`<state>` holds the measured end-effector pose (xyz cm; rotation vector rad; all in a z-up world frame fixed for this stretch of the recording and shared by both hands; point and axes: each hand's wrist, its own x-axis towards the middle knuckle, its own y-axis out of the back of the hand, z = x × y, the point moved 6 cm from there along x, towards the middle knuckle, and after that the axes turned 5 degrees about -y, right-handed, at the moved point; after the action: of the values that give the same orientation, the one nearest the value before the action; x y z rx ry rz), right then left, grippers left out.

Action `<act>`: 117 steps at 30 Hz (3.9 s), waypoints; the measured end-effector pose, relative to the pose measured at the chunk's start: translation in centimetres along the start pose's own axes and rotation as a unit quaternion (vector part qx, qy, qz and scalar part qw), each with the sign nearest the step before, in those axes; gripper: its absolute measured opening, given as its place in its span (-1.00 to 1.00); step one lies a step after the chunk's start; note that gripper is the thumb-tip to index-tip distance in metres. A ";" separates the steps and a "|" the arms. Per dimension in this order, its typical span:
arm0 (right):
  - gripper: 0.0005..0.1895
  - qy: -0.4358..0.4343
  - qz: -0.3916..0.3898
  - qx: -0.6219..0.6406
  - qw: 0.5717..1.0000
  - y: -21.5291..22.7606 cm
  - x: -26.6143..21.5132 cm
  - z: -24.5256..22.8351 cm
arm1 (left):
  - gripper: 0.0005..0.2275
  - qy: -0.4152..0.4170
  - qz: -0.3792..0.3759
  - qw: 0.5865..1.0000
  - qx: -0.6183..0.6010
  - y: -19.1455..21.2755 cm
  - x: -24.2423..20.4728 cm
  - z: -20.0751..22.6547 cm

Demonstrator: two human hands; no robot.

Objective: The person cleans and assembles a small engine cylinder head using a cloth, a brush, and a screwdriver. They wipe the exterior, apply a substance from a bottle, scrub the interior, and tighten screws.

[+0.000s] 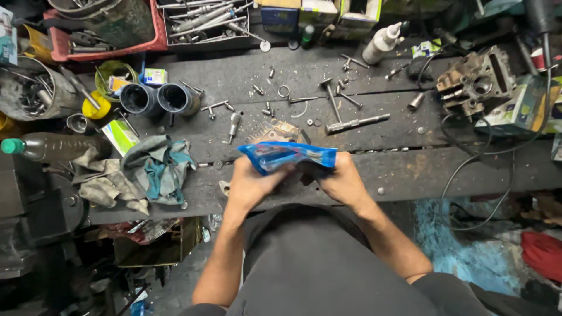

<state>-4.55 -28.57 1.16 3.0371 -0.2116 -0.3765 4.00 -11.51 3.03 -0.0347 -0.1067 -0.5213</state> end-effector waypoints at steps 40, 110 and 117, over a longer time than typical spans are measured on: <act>-0.61 0.358 0.030 -0.317 0.878 -1.6 -3.3 -6.8 | -0.65 -0.139 0.000 0.971 0.195 0.4 -3.0 1.7; -0.83 0.240 0.241 -0.314 0.886 14.7 6.6 2.0 | -0.49 0.042 0.442 0.880 -0.171 17.0 -27.8 -11.2; -0.82 0.297 0.129 -0.234 0.917 9.2 6.5 2.7 | -0.61 0.257 0.341 0.898 0.108 14.8 -33.7 -24.2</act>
<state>-0.16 -38.78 -2.11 2.4558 -0.4003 0.4502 -15.42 16.52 -24.82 0.2765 0.3606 0.2011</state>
